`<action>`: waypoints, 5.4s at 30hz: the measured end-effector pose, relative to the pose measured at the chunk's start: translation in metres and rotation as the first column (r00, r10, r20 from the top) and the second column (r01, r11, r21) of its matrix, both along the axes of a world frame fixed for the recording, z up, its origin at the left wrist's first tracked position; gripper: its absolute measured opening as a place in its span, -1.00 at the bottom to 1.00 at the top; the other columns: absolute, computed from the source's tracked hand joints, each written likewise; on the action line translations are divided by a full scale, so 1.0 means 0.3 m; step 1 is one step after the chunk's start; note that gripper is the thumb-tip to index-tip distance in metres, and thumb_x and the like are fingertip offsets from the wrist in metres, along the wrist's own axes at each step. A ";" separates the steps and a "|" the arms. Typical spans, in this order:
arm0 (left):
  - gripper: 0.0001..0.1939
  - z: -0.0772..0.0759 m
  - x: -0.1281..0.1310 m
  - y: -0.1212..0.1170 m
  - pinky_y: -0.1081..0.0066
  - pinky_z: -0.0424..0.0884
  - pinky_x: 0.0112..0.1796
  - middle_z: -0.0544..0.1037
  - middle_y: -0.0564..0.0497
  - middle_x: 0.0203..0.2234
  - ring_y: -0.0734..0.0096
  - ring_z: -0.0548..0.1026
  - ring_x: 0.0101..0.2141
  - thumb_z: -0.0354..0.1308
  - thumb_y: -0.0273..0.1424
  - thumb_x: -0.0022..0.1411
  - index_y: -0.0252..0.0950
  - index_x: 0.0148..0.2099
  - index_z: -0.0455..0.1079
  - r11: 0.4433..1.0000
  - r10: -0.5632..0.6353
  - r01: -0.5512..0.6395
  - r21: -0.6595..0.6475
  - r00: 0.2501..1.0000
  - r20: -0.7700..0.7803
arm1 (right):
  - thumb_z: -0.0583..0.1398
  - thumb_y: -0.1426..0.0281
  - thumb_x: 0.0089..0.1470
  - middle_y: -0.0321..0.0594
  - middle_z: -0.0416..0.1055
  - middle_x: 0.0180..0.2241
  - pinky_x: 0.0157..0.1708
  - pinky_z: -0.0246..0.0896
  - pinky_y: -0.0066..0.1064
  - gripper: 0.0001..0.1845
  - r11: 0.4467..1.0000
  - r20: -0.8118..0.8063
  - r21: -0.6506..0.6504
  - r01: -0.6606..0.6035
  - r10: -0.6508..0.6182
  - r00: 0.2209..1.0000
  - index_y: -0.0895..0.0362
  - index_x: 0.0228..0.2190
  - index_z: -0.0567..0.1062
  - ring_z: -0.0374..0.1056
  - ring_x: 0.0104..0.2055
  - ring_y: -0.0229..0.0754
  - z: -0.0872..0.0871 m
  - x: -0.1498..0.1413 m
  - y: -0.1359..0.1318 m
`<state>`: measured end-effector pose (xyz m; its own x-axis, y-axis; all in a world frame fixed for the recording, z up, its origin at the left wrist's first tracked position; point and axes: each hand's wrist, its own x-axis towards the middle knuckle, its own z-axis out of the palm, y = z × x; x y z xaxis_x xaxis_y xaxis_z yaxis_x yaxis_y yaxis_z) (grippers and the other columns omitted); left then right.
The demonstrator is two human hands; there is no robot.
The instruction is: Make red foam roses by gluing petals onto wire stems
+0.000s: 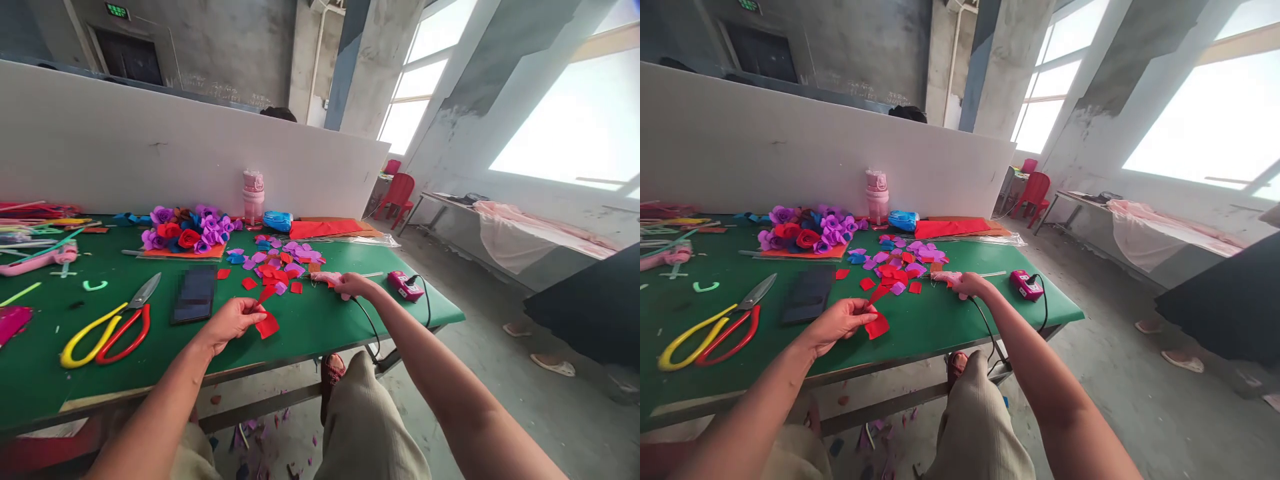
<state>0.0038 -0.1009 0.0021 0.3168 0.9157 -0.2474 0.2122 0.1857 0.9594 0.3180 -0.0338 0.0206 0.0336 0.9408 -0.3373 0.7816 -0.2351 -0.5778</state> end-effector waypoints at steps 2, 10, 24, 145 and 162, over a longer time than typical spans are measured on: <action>-0.59 -0.005 -0.001 0.011 0.52 -0.18 -0.68 0.25 0.16 -0.62 0.70 -0.04 -0.67 0.31 -0.15 -0.19 -0.37 -0.40 0.34 1.000 0.021 -0.021 -0.009 1.000 0.017 | 0.17 0.32 -0.03 -0.28 0.33 -0.67 -0.65 0.08 -0.52 -0.80 1.000 -0.091 0.010 -0.003 0.004 0.996 0.18 -0.57 0.37 0.21 -0.64 -0.33 0.009 -0.018 -0.012; -0.66 -0.006 -0.018 0.023 0.53 -0.15 -0.68 0.31 0.14 -0.62 0.69 0.02 -0.68 0.29 -0.20 -0.16 -0.36 -0.42 0.36 1.000 0.009 -0.009 0.000 1.000 -0.013 | 0.12 0.24 0.02 -0.29 0.41 -0.46 -0.76 0.09 -0.64 -0.73 0.999 -0.964 -0.032 -0.042 -0.020 0.264 0.17 -0.28 0.39 0.12 -0.70 -0.47 -0.031 -0.103 -0.186; -0.81 -0.077 0.002 0.036 0.45 0.23 -0.48 0.46 0.05 -0.61 0.39 0.40 -0.51 0.15 -0.28 -0.12 -0.30 -0.55 0.31 0.952 0.080 0.002 0.306 0.964 -0.254 | 0.07 0.12 0.08 -0.23 0.45 -0.35 -0.63 0.02 -0.53 -0.63 0.938 -0.406 0.196 -0.287 0.344 0.847 0.15 -0.23 0.32 0.15 -0.63 -0.41 0.130 -0.249 -0.389; -0.87 -0.045 0.010 0.023 0.48 0.18 -0.53 0.48 0.06 -0.64 0.40 0.40 -0.54 0.10 -0.34 -0.10 -0.30 -0.56 0.36 0.935 0.054 0.102 0.341 0.907 -0.419 | -0.09 0.28 0.24 -0.25 0.34 -0.49 -0.49 -0.13 -0.46 -0.78 0.794 0.285 0.271 -0.544 0.473 0.834 0.11 -0.32 0.26 0.22 -0.50 -0.23 0.137 -0.349 -0.426; -0.88 -0.054 0.006 0.029 0.48 0.19 -0.53 0.47 0.06 -0.64 0.41 0.39 -0.54 0.11 -0.35 -0.11 -0.30 -0.57 0.34 0.933 0.056 0.098 0.347 0.912 -0.407 | -0.09 0.29 0.24 -0.22 0.40 -0.44 -0.45 -0.05 -0.46 -0.78 0.809 0.267 0.260 -0.527 0.464 0.845 0.12 -0.25 0.27 0.27 -0.43 -0.20 0.138 -0.332 -0.420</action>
<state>0.0057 -0.0923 -0.0142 0.2799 0.9598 -0.0197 0.5942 -0.1571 0.7888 0.2186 -0.1597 0.0619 -0.4348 0.8986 -0.0592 0.8392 0.3805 -0.3885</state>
